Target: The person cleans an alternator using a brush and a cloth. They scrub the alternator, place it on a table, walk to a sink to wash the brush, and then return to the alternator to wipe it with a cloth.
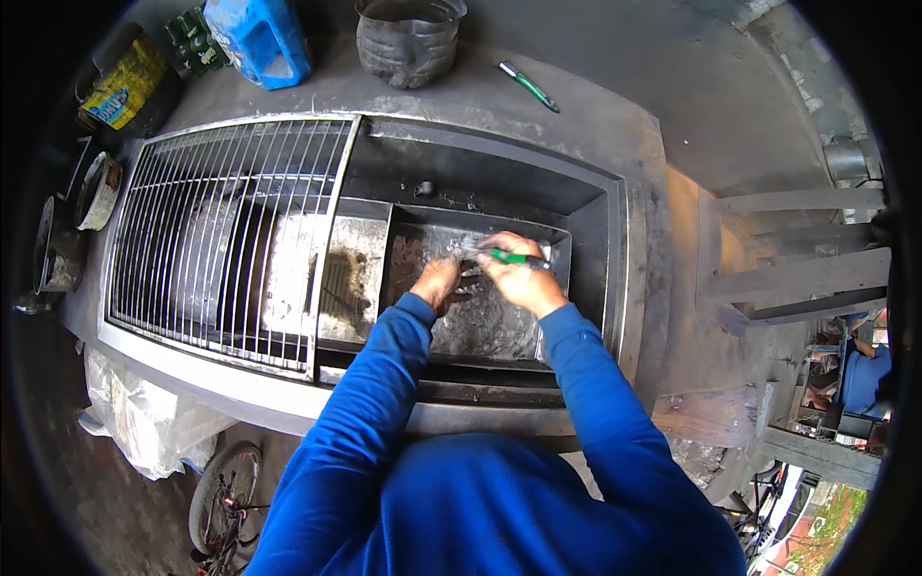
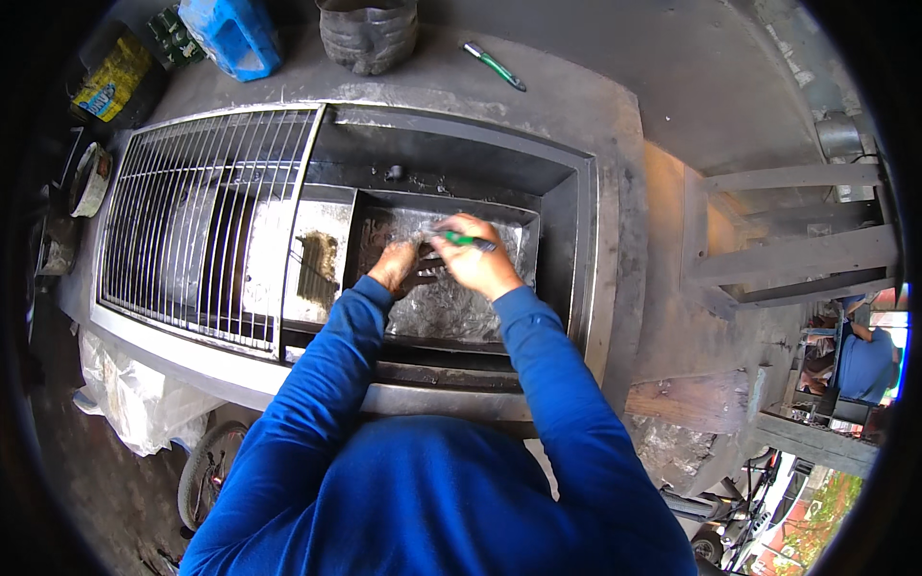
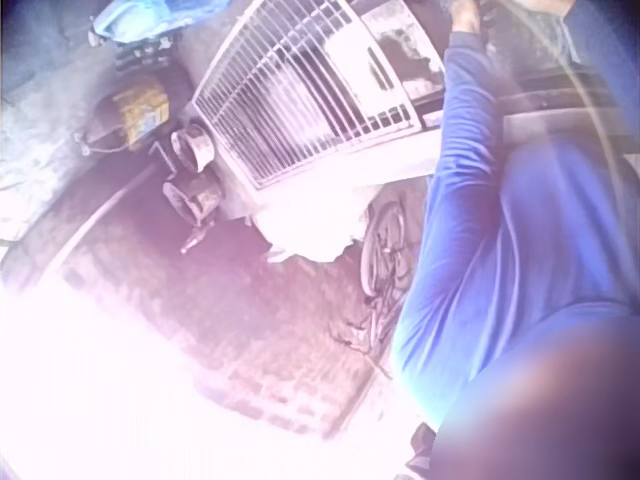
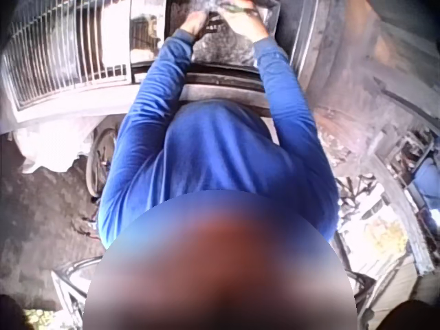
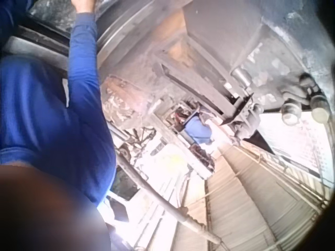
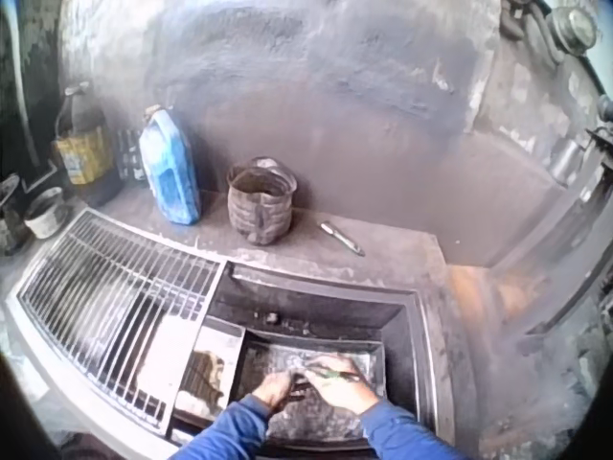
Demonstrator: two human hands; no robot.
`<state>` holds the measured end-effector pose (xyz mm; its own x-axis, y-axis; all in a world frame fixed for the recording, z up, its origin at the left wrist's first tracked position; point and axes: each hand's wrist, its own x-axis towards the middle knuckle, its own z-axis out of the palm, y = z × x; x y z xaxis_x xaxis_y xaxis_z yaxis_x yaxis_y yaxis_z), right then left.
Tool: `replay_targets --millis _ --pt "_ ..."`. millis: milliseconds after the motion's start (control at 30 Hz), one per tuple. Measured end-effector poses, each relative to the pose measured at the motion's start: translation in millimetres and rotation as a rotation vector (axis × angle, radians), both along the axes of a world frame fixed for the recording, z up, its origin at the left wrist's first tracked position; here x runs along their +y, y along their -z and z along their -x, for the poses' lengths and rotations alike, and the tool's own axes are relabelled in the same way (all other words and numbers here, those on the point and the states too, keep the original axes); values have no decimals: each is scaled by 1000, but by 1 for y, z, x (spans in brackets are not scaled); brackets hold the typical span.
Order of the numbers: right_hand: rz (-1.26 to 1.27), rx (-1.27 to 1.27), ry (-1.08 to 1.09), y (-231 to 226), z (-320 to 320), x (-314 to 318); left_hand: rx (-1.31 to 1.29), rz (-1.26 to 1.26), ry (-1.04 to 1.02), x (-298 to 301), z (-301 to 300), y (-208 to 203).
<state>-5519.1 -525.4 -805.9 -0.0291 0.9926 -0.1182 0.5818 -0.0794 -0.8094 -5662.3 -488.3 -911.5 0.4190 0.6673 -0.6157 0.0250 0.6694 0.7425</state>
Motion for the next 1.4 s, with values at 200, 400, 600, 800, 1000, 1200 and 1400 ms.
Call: replay_targets --millis 200,400,600,800,1000,1200,1400 --pt "81 -167 115 52 -39 15 171 -462 -64 0 3 0" --pt "244 267 901 143 -52 -8 608 -604 49 -3 9 -4" --pt "108 506 17 82 -33 -11 741 -630 198 -8 13 6" --pt "69 184 193 34 -35 -7 283 -506 52 -5 9 6" --pt "77 -157 100 23 -26 -12 199 -456 -56 2 9 13" --pt "-130 202 -115 47 -14 -20 124 -531 -20 1 17 4" --pt "12 282 637 131 -53 -8 -93 258 7 1 17 -7"
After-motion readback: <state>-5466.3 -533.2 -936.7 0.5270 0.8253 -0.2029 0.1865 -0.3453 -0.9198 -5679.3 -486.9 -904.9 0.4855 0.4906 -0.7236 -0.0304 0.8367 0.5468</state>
